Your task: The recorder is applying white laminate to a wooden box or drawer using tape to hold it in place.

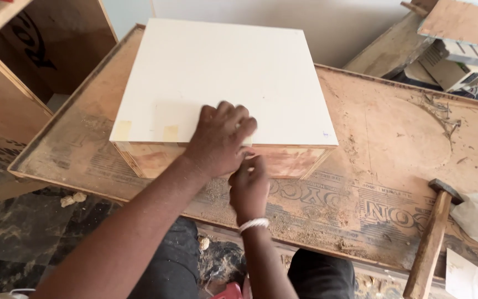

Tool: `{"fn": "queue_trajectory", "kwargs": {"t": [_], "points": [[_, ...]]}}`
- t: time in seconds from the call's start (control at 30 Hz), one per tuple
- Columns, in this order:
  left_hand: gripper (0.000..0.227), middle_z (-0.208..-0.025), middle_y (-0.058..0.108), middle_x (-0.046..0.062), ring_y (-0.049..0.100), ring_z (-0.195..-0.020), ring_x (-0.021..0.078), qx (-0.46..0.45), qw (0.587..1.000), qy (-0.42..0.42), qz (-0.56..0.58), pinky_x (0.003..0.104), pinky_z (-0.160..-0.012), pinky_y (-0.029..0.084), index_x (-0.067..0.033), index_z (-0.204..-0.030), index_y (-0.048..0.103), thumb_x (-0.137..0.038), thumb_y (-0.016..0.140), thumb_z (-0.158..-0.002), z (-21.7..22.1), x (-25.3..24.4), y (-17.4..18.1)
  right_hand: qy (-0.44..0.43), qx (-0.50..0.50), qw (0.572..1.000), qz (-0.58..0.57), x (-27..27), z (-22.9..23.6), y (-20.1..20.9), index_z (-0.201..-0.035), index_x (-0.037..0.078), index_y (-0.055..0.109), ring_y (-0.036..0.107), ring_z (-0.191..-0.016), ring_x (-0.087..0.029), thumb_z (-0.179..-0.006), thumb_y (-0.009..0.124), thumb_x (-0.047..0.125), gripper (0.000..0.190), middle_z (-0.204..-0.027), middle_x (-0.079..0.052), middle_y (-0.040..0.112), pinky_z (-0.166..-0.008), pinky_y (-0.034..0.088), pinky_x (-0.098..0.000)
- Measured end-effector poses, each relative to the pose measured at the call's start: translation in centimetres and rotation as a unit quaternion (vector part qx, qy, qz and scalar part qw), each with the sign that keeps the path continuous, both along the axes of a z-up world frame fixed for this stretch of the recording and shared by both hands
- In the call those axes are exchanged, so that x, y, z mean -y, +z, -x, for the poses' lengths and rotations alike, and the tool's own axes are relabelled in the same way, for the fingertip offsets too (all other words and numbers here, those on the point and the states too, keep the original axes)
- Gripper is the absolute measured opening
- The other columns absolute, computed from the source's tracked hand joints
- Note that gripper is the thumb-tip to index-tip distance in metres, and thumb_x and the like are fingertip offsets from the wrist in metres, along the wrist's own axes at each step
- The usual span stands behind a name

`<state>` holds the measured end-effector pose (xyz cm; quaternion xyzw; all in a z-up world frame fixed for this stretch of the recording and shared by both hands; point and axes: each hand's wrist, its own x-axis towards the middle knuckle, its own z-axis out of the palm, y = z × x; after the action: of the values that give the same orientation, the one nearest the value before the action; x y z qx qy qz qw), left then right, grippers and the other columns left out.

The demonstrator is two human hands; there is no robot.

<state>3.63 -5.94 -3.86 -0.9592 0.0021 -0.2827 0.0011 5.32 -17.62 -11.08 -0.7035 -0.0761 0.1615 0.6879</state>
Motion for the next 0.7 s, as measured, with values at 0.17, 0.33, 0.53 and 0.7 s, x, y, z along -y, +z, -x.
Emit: {"fn": "queue_trajectory", "kwargs": {"t": [0.17, 0.33, 0.53, 0.7], "points": [[0.061, -0.117, 0.06, 0.011, 0.055, -0.108, 0.0269, 0.004, 1.0, -0.003, -0.027, 0.047, -0.088, 0.043, -0.0131, -0.113, 0.061, -0.038, 0.092, -0.067, 0.1, -0.3, 0.1, 0.021, 0.158, 0.978, 0.134, 2.4, 3.6, -0.1, -0.1, 0.007, 0.06, 0.056, -0.045, -0.009, -0.106, 0.052, 0.019, 0.016, -0.062, -0.004, 0.067, -0.04, 0.044, -0.0231], [0.063, -0.112, 0.061, 0.008, 0.054, -0.108, 0.0266, -0.071, 0.995, 0.018, 0.068, 0.046, -0.092, 0.04, -0.0141, -0.106, 0.062, -0.051, 0.092, -0.065, 0.5, 1.0, 3.2, 0.061, 0.097, 0.993, 0.023, 7.6, 1.8, 0.1, -0.136, 0.006, 0.048, 0.066, -0.058, -0.01, -0.101, 0.054, 0.012, 0.035, -0.083, -0.009, 0.077, -0.049, 0.057, -0.0247], [0.042, -0.12, 0.068, 0.006, 0.049, -0.123, 0.0268, -0.124, 0.954, -0.026, 0.272, 0.051, -0.105, 0.027, -0.0173, -0.087, 0.077, -0.058, 0.083, -0.081, -1.2, 1.8, 4.6, 0.163, 0.046, 0.975, -0.14, 9.7, 0.3, 6.9, -0.161, 0.017, -0.013, 0.072, -0.063, -0.019, -0.097, 0.055, 0.008, 0.094, -0.094, -0.021, 0.077, -0.057, 0.062, -0.032], [0.038, -0.111, 0.074, 0.003, 0.062, -0.112, 0.0193, -0.192, 0.929, -0.047, 0.312, 0.049, -0.103, 0.04, -0.0138, -0.079, 0.076, -0.051, 0.084, -0.076, -2.9, 2.2, 5.1, 0.197, 0.032, 0.949, -0.244, 9.9, -0.7, 6.7, -0.163, 0.016, -0.005, 0.07, -0.06, -0.018, -0.101, 0.045, 0.02, 0.079, -0.088, -0.018, 0.075, -0.054, 0.061, -0.0314]]}}
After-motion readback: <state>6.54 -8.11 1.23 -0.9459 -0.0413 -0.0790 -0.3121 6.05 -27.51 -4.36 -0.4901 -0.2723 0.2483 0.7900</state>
